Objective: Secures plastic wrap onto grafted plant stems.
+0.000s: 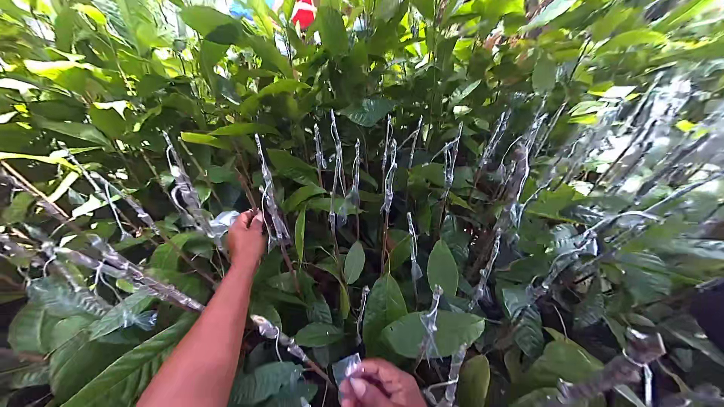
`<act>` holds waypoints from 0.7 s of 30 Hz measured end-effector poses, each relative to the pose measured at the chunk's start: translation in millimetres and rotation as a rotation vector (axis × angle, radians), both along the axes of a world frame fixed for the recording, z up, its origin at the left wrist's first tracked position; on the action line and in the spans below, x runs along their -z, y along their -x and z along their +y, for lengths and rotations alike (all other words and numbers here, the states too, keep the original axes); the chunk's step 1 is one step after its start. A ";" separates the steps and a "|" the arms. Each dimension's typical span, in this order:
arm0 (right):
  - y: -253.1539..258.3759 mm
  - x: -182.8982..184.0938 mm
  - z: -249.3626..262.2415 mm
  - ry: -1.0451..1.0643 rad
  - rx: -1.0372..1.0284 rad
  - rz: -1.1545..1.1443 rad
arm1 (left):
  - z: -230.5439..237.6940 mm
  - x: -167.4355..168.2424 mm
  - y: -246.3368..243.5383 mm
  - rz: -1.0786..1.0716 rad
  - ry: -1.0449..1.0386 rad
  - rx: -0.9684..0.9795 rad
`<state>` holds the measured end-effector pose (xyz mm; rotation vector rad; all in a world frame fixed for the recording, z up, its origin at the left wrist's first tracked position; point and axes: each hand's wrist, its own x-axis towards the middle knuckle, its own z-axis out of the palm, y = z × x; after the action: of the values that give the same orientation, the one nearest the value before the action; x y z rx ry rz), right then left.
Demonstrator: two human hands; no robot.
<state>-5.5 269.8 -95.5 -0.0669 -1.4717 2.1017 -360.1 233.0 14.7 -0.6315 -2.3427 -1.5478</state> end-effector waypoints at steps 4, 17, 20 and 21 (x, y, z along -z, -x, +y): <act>-3.1 -6.5 -0.2 -0.084 0.037 -0.005 | -27.6 9.5 -10.3 0.031 0.016 0.110; -3.4 6.9 -1.8 -0.064 0.125 -0.023 | -50.8 49.5 -37.1 -0.092 -0.046 0.226; -19.1 10.9 10.6 -0.159 0.186 -0.065 | -36.8 56.0 -42.6 -0.249 -0.146 0.341; -19.3 14.0 7.1 -0.179 0.192 -0.064 | -45.6 56.6 -40.7 -0.169 -0.198 0.228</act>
<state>13.8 276.9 -109.5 -0.2007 -1.6175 1.8235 -319.4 187.4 -41.9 -0.7688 -2.2573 -1.9757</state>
